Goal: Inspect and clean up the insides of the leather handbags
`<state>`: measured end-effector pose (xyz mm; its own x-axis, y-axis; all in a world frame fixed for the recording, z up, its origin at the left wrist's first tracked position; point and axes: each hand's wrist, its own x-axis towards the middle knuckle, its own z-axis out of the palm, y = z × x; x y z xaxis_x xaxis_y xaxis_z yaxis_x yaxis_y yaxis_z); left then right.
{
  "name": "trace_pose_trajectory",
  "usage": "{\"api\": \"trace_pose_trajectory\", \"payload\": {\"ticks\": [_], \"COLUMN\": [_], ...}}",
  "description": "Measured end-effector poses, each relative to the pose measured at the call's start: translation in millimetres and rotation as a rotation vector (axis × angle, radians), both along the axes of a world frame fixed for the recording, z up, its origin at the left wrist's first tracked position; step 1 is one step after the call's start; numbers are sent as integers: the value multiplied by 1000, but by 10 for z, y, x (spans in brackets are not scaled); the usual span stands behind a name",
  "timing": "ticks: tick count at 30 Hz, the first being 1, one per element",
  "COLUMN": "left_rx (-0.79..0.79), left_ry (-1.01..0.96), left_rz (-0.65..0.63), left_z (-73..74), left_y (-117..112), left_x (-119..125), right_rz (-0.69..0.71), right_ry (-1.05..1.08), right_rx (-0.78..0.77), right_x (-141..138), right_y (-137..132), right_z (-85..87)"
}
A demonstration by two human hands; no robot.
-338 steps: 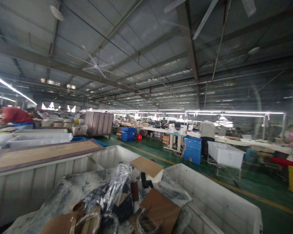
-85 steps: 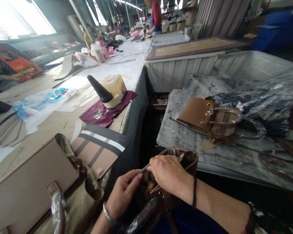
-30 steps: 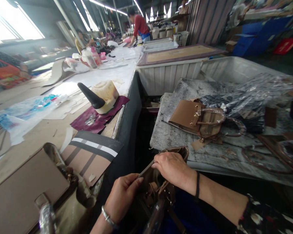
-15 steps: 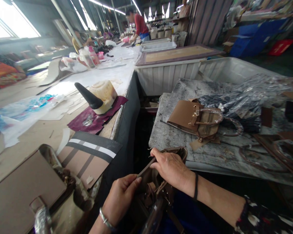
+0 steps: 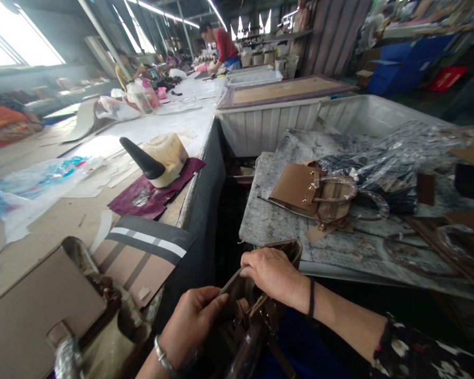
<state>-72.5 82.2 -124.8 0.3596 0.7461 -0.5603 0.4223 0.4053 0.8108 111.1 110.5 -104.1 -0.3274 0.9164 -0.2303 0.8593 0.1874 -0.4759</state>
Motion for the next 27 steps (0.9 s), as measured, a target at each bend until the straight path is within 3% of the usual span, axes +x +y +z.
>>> {"api": "trace_pose_trajectory", "payload": {"ticks": [9, 15, 20, 27], "left_rx": [40, 132, 114, 58], "left_ry": [-80, 67, 70, 26], "left_rz": [-294, -293, -289, -257], "left_z": [-58, -41, -21, -17], "left_y": [403, 351, 298, 252], "left_x": [177, 219, 219, 176], "right_rz": [-42, -79, -102, -145], "right_ry": [25, 78, -8, 35], "right_rx": [34, 156, 150, 119], "right_x": [40, 216, 274, 227], "right_y": [-69, -187, -150, -112], "right_z": [-23, -72, -66, -51]}}
